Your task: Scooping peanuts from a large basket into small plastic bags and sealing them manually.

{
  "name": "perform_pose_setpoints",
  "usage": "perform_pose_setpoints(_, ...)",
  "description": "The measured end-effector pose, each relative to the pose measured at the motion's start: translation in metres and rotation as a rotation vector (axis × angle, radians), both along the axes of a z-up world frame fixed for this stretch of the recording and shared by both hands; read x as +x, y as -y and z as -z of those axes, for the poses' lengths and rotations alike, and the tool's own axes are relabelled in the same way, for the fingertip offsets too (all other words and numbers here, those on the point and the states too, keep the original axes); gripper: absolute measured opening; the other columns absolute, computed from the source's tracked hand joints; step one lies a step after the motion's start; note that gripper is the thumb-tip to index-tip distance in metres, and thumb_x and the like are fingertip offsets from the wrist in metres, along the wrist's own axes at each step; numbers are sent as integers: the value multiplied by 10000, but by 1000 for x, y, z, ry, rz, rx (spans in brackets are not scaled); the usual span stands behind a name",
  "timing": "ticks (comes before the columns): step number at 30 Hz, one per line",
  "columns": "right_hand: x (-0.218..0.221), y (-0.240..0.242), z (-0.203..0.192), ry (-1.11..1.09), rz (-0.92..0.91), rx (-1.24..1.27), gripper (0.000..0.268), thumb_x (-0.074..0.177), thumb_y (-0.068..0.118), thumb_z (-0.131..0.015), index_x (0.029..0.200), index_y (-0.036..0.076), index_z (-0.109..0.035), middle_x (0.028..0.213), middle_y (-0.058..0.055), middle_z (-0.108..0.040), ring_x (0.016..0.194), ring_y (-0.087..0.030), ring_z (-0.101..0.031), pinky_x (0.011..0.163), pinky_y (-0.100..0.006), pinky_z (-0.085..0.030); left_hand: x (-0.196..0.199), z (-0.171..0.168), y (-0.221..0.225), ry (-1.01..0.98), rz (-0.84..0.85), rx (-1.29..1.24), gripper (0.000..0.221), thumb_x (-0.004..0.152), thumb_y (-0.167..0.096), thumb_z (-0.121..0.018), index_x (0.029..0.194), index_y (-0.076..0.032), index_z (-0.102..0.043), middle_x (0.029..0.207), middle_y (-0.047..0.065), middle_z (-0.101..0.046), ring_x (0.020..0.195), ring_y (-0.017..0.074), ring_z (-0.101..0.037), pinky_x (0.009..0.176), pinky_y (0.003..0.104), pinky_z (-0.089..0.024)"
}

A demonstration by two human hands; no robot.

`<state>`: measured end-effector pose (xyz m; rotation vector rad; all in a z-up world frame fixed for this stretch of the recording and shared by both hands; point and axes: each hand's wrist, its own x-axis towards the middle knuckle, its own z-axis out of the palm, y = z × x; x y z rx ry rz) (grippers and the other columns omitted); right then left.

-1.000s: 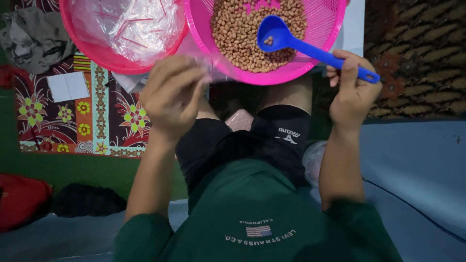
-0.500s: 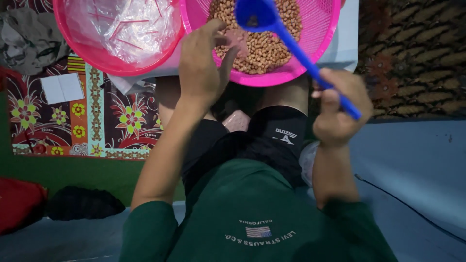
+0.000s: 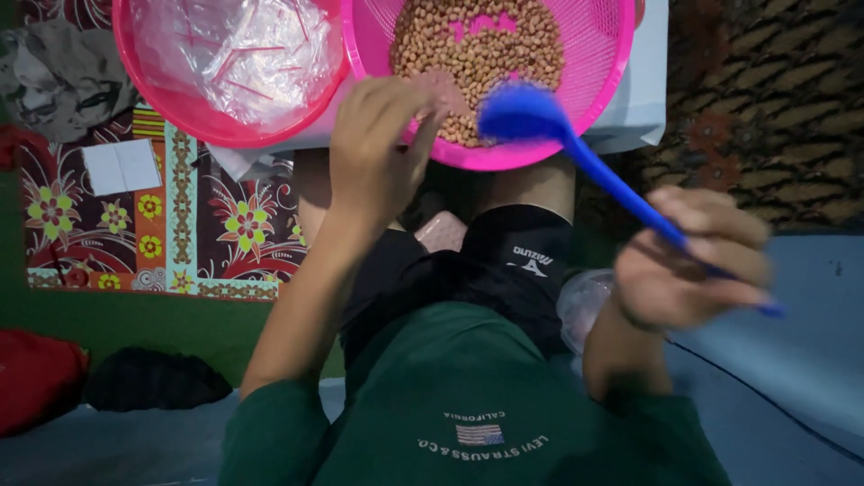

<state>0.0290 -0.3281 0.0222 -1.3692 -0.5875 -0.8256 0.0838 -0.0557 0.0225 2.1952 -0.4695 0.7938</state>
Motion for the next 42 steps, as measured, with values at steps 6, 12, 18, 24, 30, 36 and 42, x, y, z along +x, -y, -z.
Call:
perform_pose_setpoints(6,-9,12,-4,-398,-488,300,225,1128,359,-543,1096,159,-642,994,-21,-642,492,1,-353,386,-143,-367,-37,-24,0,31,70,-25,152,822,5,-852,871,-3,-708,1262,188,-566,1141,375,-588,999,451,-513)
perform_pose_setpoints(12,1,-42,19,-522,-235,-431,417,800,174,-887,1139,-26,-749,1126,-252,-709,563,-209,-623,439,-288,-488,-54,5,4,-13,370,-70,75,906,-94,-805,933,-61,-744,890,111,-754,764,316,-730,710,401,-599)
perform_pose_setpoints(18,-2,-55,34,-549,-276,-345,32,858,38,-818,888,28,-812,902,-156,-782,710,-246,-736,634,-330,-574,-62,22,1,-234,377,-118,167,894,-107,-804,1036,-78,-722,827,45,-745,739,243,-736,676,358,-602)
perform_pose_setpoints(24,-6,-51,39,-570,-260,-420,110,836,50,-841,937,42,-798,945,-103,-762,499,-107,-563,476,-251,-473,-73,55,-2,-419,327,-284,337,855,-58,-826,1176,-95,-734,869,20,-776,775,214,-750,729,332,-614)
perform_pose_setpoints(30,-6,-58,36,-500,-204,-509,9,885,56,-797,887,62,-791,877,-95,-768,499,-199,-596,465,-305,-466,-76,60,0,-436,336,-348,356,859,-87,-830,1202,-78,-736,873,59,-788,775,269,-744,746,377,-616)
perform_pose_setpoints(36,-4,-56,42,-545,-202,-437,34,868,21,-800,872,47,-779,863,-79,-755,453,-103,-524,437,-237,-436,-76,58,-4,-445,325,-397,139,872,-58,-816,1008,-82,-801,871,83,-769,774,281,-724,723,366,-599)
perform_pose_setpoints(42,-9,-57,48,-543,-255,-451,129,841,80,-833,958,45,-789,847,-89,-744,449,-126,-564,431,-255,-437,-77,69,-6,-505,321,-441,31,914,-75,-773,935,-83,-794,864,65,-766,758,259,-728,709,359,-587)
